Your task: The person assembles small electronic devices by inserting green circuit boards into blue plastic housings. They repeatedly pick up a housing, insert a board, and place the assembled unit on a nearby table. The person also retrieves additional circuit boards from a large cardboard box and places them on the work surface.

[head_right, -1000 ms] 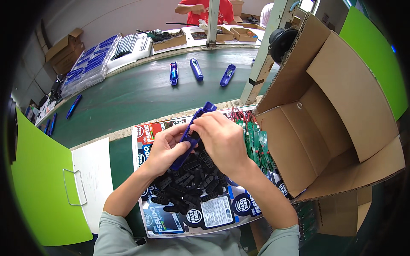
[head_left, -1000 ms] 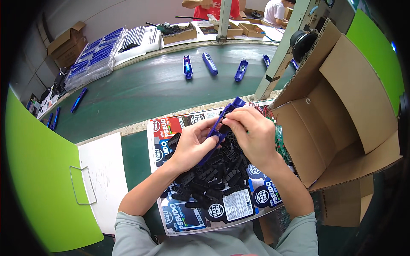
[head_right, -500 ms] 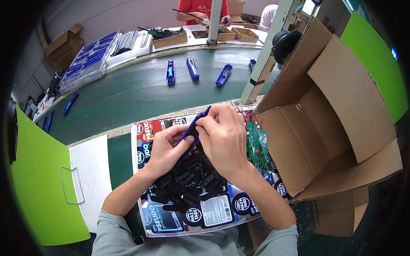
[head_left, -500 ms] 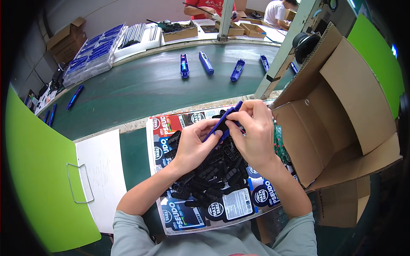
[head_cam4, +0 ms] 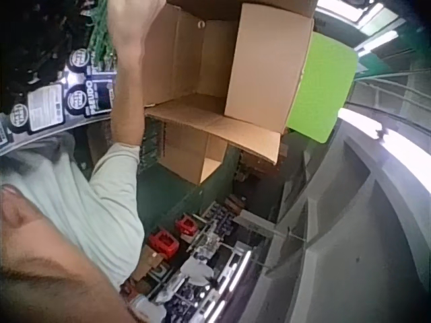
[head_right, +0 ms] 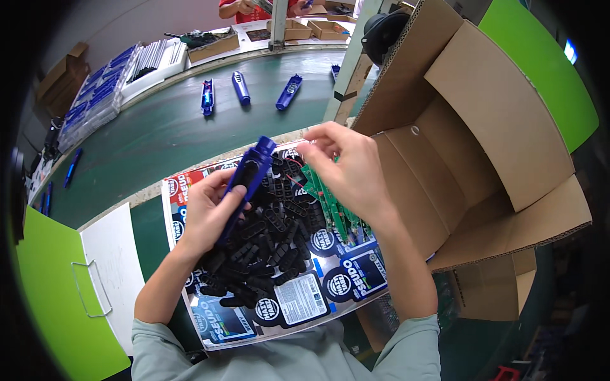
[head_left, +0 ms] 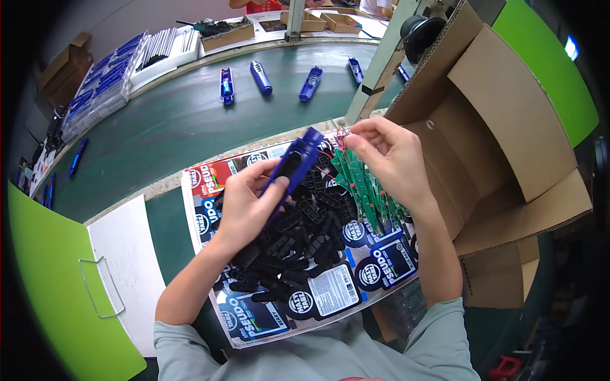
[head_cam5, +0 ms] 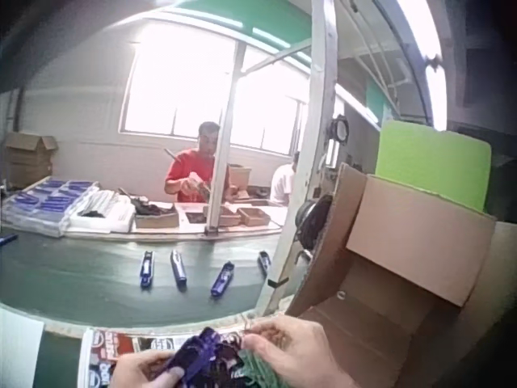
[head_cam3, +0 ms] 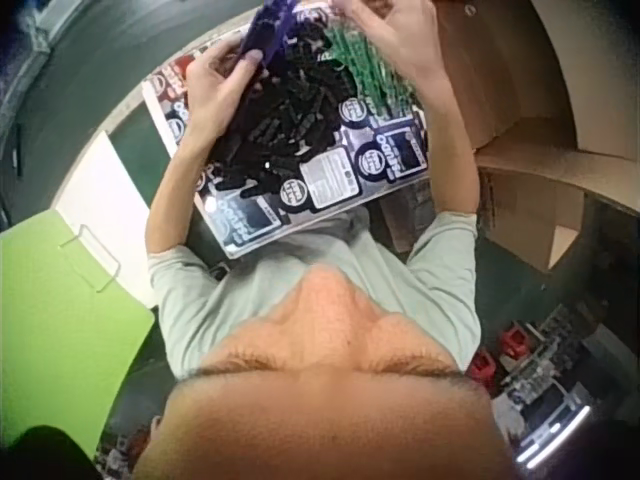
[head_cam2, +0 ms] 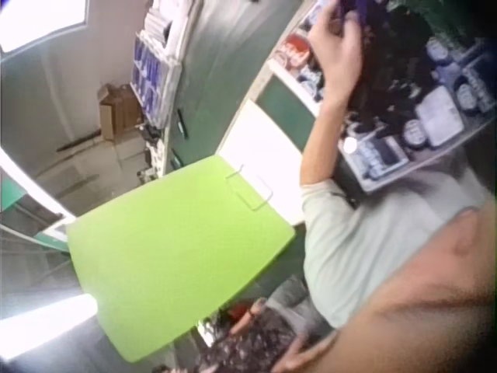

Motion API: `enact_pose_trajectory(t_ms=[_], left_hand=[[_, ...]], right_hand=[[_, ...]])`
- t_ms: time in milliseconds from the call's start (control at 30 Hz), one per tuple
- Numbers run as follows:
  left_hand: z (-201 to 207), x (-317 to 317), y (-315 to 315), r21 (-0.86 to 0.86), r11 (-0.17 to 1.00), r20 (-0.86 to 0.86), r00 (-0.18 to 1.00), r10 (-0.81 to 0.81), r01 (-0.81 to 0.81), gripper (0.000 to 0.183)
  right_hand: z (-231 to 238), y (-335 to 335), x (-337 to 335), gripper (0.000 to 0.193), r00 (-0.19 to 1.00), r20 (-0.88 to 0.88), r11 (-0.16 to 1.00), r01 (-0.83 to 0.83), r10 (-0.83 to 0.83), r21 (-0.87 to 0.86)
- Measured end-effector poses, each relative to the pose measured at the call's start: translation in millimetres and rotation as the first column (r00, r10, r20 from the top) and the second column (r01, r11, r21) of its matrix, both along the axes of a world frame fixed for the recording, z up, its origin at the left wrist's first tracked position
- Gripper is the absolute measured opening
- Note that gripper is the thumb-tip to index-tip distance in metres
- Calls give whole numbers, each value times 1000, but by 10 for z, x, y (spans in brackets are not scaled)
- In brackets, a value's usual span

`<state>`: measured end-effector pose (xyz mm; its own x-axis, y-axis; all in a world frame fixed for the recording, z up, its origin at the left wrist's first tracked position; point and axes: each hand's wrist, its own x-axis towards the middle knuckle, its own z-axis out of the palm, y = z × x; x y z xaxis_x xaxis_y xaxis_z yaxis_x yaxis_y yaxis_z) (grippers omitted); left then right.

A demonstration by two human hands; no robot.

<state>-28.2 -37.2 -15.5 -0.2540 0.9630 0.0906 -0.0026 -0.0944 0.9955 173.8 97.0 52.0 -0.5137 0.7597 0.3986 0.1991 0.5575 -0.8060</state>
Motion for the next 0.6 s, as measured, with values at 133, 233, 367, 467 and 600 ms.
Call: enact_pose_trajectory(t_ms=[133,233,367,467,600], left_hand=[[46,-24,19,-8,1000,69,998,-1,2,37],[24,-6,18,9,1000,103,995,-16,15,37],[20,3,7,-18,999,111,993,-39,41,39],[-3,19,18,-17,996,190,979,-80,85,42],[-20,16,17,-9,994,303,948,-97,105,43]], right_hand=[[-256,116,274,26,827,532,978,99,-184,184],[-468,64,289,28,763,595,950,79,-252,302],[-575,23,244,23,763,598,949,66,-246,307],[-549,50,285,15,795,569,964,71,-209,255],[-182,-81,279,16,880,407,941,114,-244,318]])
